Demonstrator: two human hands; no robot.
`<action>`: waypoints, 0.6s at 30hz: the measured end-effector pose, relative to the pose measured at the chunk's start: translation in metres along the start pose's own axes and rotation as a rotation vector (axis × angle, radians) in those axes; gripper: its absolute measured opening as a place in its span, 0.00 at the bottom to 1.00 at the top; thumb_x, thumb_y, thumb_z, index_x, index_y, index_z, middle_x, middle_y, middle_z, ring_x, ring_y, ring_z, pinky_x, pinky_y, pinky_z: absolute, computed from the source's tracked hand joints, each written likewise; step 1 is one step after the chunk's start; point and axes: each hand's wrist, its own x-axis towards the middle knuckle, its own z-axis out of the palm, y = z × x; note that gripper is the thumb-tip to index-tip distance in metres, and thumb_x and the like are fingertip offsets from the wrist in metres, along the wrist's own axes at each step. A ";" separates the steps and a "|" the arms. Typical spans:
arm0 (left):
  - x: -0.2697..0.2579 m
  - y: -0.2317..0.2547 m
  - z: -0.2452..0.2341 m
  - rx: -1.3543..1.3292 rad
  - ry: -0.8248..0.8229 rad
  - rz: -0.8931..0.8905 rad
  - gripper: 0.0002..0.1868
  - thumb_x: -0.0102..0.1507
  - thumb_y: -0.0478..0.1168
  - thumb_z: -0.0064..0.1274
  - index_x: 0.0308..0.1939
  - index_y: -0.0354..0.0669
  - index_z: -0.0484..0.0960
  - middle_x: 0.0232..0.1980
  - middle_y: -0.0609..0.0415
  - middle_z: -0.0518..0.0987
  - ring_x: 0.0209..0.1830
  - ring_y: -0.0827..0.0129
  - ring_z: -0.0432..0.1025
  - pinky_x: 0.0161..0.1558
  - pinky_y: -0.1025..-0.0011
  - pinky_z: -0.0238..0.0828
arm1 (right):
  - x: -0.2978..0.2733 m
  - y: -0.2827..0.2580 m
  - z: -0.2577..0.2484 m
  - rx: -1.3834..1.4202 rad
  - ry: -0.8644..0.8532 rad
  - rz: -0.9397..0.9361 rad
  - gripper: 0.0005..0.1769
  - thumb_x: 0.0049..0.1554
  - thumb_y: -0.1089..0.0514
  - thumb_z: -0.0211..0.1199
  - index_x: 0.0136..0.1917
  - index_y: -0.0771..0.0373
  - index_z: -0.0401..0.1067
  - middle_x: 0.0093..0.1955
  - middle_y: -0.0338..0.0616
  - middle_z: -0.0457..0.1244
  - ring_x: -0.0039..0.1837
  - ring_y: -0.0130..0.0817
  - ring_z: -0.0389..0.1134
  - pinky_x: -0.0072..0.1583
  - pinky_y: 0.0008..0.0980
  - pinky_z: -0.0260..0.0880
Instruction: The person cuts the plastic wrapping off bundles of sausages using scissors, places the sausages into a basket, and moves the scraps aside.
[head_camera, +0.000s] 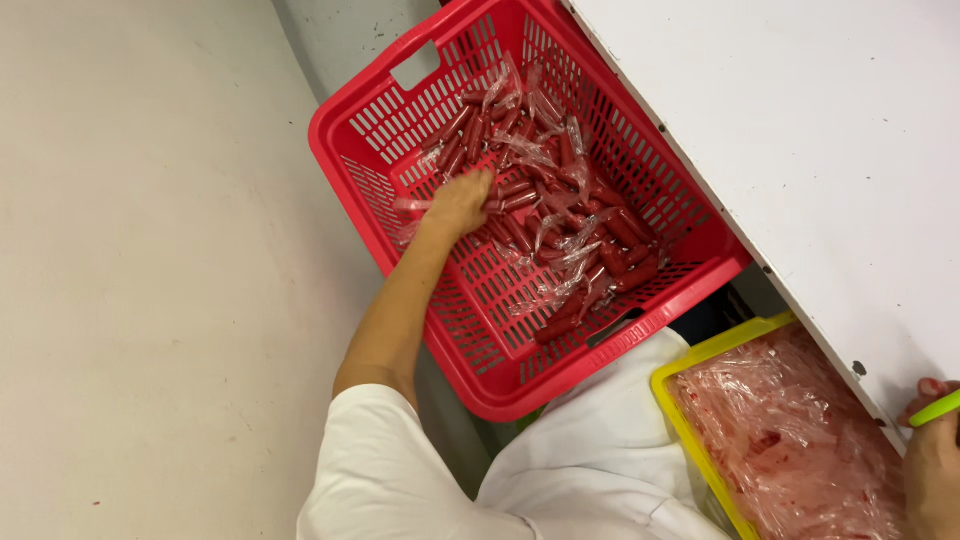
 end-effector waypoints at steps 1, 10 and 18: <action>-0.006 -0.001 0.009 0.005 0.004 0.001 0.25 0.55 0.33 0.61 0.53 0.38 0.69 0.49 0.42 0.76 0.49 0.44 0.76 0.44 0.47 0.78 | 0.000 0.001 0.002 0.006 0.002 -0.001 0.10 0.86 0.54 0.41 0.64 0.55 0.63 0.53 0.35 0.58 0.52 0.26 0.58 0.62 0.25 0.58; -0.023 -0.002 0.100 0.380 -0.017 -0.130 0.28 0.61 0.33 0.54 0.65 0.49 0.69 0.60 0.50 0.70 0.60 0.53 0.64 0.51 0.43 0.69 | -0.002 -0.007 0.006 -0.004 0.036 -0.034 0.10 0.84 0.57 0.44 0.62 0.55 0.66 0.62 0.35 0.64 0.54 0.26 0.61 0.60 0.25 0.62; -0.044 0.033 0.041 0.528 -0.406 -0.097 0.39 0.55 0.64 0.61 0.67 0.58 0.74 0.71 0.57 0.65 0.72 0.55 0.53 0.65 0.43 0.55 | -0.035 -0.092 0.005 0.115 0.054 -0.121 0.23 0.78 0.66 0.50 0.84 0.62 0.58 0.62 0.39 0.63 0.58 0.26 0.64 0.64 0.26 0.64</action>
